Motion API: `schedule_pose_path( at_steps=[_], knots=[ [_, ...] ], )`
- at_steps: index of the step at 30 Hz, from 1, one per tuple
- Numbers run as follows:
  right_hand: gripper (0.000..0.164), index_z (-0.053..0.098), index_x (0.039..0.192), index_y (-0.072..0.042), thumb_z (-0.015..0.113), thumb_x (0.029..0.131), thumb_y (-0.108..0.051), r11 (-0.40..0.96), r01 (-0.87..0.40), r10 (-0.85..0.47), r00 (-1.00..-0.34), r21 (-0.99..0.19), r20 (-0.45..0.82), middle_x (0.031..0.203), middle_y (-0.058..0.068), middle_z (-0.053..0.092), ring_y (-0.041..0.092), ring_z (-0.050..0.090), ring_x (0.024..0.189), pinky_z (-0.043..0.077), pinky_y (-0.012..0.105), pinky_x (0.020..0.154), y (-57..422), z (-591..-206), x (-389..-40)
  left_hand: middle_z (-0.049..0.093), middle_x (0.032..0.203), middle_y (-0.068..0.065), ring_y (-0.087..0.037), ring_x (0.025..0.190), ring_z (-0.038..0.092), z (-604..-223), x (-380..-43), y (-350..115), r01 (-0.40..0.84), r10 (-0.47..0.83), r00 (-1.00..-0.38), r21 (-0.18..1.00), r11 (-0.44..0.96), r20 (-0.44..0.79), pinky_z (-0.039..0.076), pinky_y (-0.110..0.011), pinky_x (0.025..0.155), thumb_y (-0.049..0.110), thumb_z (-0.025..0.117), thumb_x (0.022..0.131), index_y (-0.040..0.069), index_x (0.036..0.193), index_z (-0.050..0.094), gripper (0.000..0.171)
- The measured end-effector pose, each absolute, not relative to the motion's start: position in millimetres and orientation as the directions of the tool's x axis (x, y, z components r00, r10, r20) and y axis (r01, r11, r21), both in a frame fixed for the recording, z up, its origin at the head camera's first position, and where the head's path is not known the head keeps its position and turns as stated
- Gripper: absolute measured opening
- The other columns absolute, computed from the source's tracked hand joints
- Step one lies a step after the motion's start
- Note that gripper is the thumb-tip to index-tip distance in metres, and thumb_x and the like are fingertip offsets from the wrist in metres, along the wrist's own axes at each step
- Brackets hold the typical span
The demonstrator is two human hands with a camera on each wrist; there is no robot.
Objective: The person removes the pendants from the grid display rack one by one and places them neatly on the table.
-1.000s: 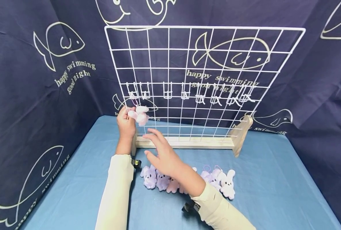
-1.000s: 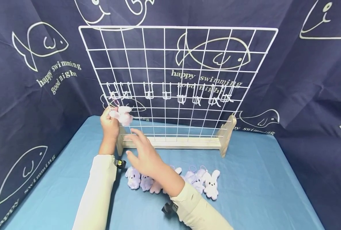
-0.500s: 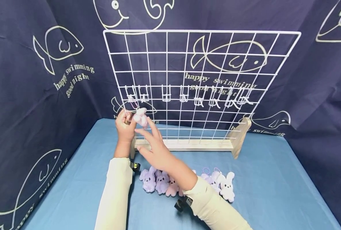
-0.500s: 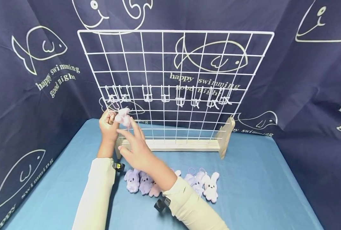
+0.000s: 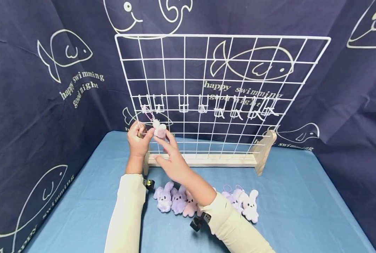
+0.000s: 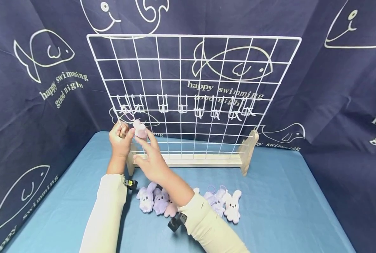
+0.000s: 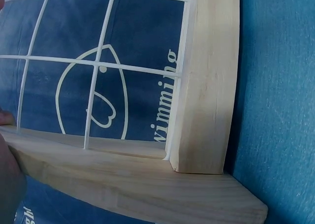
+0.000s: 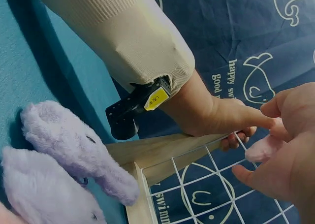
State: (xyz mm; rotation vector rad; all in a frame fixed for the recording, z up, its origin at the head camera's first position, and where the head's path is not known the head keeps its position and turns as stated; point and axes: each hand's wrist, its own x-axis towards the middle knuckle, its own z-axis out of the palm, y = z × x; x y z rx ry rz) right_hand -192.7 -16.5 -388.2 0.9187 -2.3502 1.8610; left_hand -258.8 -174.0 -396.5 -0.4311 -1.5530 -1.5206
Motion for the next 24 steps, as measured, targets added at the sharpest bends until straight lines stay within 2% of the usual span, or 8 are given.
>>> schedule_pose_path(
  at_steps=[2,3,6,9,11,14,20,24],
  knots=[
    [0.06,0.05,0.155,-0.005,0.061,0.096,0.001,0.091,-0.44,-0.43,-0.826,-0.893,0.363,0.176,0.008,0.013,0.031,0.026,0.16,0.041,0.057,0.12,-17,-390,-192,0.034,0.072,-0.009,-0.009,0.068,0.034,-397,-258,-174,0.768,-0.335,-0.536,0.613,0.188,0.775,0.029,-0.015,0.065,0.064,0.081,0.085,-0.014,0.068,0.028,0.096],
    [0.06,0.05,0.155,-0.004,0.061,0.096,0.002,0.082,-0.441,-0.428,-0.826,-0.894,0.368,0.176,0.008,0.015,0.03,0.028,0.16,0.042,0.057,0.119,-16,-390,-192,0.035,0.072,-0.009,-0.009,0.068,0.035,-397,-258,-173,0.767,-0.339,-0.534,0.613,0.193,0.775,0.029,-0.015,0.066,0.058,0.078,0.09,-0.014,0.067,0.029,0.09],
    [0.059,0.052,0.154,-0.004,0.059,0.096,0.001,0.058,-0.441,-0.43,-0.821,-0.896,0.376,0.175,0.009,0.017,0.028,0.028,0.16,0.042,0.057,0.119,-15,-390,-187,0.037,0.069,-0.017,-0.008,0.068,0.036,-397,-257,-172,0.755,-0.353,-0.525,0.615,0.226,0.774,0.03,-0.015,0.067,0.03,0.06,0.103,-0.014,0.067,0.033,0.063],
    [0.057,0.055,0.152,-0.004,0.059,0.095,0.001,0.025,-0.44,-0.436,-0.813,-0.898,0.386,0.174,0.01,0.02,0.028,0.029,0.159,0.043,0.058,0.119,-13,-387,-181,0.038,0.069,-0.028,-0.011,0.065,0.037,-395,-256,-170,0.727,-0.376,-0.537,0.64,0.247,0.755,0.031,-0.013,0.065,0.004,0.041,0.102,-0.014,0.067,0.038,0.039],
    [0.055,0.056,0.15,-0.003,0.058,0.095,0.002,-0.003,-0.434,-0.442,-0.807,-0.901,0.391,0.173,0.012,0.022,0.029,0.031,0.158,0.044,0.058,0.118,-12,-383,-175,0.037,0.069,-0.031,-0.014,0.063,0.037,-394,-255,-169,0.718,-0.385,-0.547,0.653,0.242,0.743,0.032,-0.013,0.064,-0.004,0.034,0.104,-0.014,0.067,0.037,0.039],
    [0.052,0.058,0.148,-0.002,0.059,0.096,0.004,-0.036,-0.431,-0.452,-0.798,-0.902,0.399,0.171,0.012,0.027,0.029,0.036,0.155,0.045,0.055,0.118,-10,-375,-168,0.039,0.069,-0.022,-0.011,0.063,0.038,-394,-256,-170,0.705,-0.404,-0.562,0.673,0.223,0.722,0.032,-0.012,0.063,-0.007,0.033,0.106,-0.012,0.067,0.037,0.04],
    [0.048,0.061,0.143,0.002,0.058,0.095,0.007,-0.115,-0.451,-0.455,-0.768,-0.885,0.451,0.166,0.013,0.036,0.029,0.041,0.151,0.049,0.052,0.115,-5,-360,-158,0.045,0.073,0.014,0.004,0.068,0.042,-406,-274,-178,0.683,-0.436,-0.566,0.694,0.228,0.7,0.033,-0.012,0.067,-0.008,0.037,0.106,-0.016,0.071,0.046,0.038],
    [0.045,0.063,0.138,0.007,0.058,0.093,0.012,-0.176,-0.445,-0.441,-0.761,-0.878,0.475,0.163,0.016,0.04,0.029,0.046,0.146,0.052,0.048,0.112,-2,-357,-151,0.045,0.073,0.022,0.006,0.068,0.042,-416,-283,-182,0.662,-0.444,-0.567,0.704,0.256,0.694,0.033,-0.013,0.067,-0.007,0.039,0.106,-0.014,0.072,0.051,0.037]
  ],
)
